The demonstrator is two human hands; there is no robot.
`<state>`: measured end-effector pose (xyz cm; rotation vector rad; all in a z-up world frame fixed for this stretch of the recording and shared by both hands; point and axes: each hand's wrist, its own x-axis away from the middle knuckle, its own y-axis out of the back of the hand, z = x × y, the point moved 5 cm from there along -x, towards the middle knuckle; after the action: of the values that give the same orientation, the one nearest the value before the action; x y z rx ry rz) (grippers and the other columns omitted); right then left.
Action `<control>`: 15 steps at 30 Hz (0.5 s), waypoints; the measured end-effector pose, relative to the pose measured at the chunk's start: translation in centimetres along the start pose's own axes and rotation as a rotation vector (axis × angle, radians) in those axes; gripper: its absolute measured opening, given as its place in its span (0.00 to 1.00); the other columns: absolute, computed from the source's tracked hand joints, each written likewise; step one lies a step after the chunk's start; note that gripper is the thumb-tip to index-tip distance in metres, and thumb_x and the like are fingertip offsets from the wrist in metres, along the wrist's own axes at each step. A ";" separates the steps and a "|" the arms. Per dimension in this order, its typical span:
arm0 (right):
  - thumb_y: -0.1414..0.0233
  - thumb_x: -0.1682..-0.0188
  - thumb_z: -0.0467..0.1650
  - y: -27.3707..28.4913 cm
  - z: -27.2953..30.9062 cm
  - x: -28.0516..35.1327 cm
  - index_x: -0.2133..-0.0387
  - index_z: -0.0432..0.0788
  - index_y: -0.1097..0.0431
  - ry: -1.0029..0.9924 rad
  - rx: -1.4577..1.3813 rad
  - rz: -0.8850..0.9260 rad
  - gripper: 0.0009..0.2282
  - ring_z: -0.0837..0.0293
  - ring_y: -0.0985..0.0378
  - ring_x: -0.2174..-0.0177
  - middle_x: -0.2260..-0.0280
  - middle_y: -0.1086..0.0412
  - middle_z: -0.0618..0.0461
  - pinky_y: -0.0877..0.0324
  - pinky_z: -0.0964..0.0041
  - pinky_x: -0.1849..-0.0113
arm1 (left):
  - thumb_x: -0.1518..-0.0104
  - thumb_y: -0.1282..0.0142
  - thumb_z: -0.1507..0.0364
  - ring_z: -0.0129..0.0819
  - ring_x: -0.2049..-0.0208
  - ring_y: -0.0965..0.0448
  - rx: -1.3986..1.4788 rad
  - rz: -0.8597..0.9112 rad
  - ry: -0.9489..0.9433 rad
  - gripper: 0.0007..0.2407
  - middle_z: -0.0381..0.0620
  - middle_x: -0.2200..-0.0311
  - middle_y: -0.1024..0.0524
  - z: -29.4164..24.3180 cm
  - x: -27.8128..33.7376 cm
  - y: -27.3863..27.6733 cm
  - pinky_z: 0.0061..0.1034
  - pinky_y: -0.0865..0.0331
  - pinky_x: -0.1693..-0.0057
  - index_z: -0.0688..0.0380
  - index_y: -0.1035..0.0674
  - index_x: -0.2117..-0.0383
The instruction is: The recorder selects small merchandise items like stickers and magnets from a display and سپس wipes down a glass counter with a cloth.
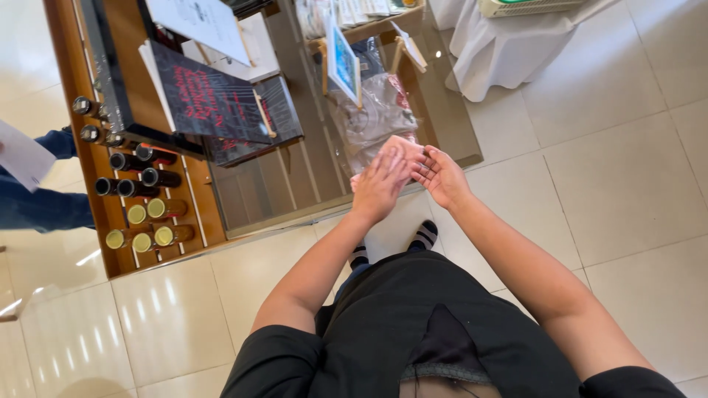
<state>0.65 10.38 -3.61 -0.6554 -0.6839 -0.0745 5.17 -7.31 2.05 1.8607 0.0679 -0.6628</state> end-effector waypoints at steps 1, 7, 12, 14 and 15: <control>0.47 0.46 0.35 -1.1 -0.5 0.3 0.51 0.52 0.31 -0.003 0.005 0.005 0.11 0.48 0.15 0.62 0.60 0.21 0.47 0.17 0.50 0.57 | 0.39 0.49 0.58 0.46 0.31 0.39 -0.004 -0.003 0.006 0.18 0.39 0.32 0.36 1.6 0.2 0.8 0.36 0.33 0.39 0.37 0.23 0.42; 0.46 0.47 0.34 -5.9 -4.7 1.8 0.52 0.52 0.30 -0.073 0.004 0.034 0.11 0.46 0.15 0.60 0.58 0.22 0.44 0.18 0.49 0.57 | 0.40 0.51 0.60 0.45 0.30 0.43 -0.190 0.000 0.231 0.21 0.40 0.31 0.40 9.4 1.8 0.8 0.36 0.34 0.39 0.37 0.28 0.38; 0.46 0.48 0.34 -8.4 -7.2 1.7 0.51 0.50 0.30 -0.092 0.020 0.058 0.12 0.44 0.16 0.59 0.57 0.22 0.44 0.19 0.47 0.55 | 0.41 0.51 0.63 0.47 0.29 0.45 -0.080 0.057 0.314 0.22 0.42 0.29 0.43 8.8 2.7 1.0 0.42 0.36 0.38 0.41 0.29 0.37; 0.46 0.47 0.34 -9.0 -8.4 1.4 0.50 0.50 0.30 -0.100 0.023 0.066 0.13 0.44 0.16 0.58 0.57 0.22 0.43 0.20 0.46 0.54 | 0.41 0.50 0.63 0.47 0.30 0.43 -0.085 0.035 0.279 0.21 0.41 0.30 0.42 8.5 4.3 2.6 0.41 0.35 0.38 0.40 0.28 0.38; 0.47 0.47 0.34 -9.3 -8.9 1.1 0.50 0.49 0.31 -0.103 0.021 0.070 0.13 0.43 0.16 0.57 0.57 0.22 0.43 0.20 0.45 0.53 | 0.41 0.49 0.63 0.46 0.31 0.41 -0.086 0.014 0.236 0.21 0.40 0.31 0.40 8.2 5.0 3.4 0.39 0.35 0.38 0.39 0.27 0.39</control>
<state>4.00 -2.07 -3.16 -0.6657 -0.7590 0.0315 7.22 -17.19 0.58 1.8467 0.2340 -0.4214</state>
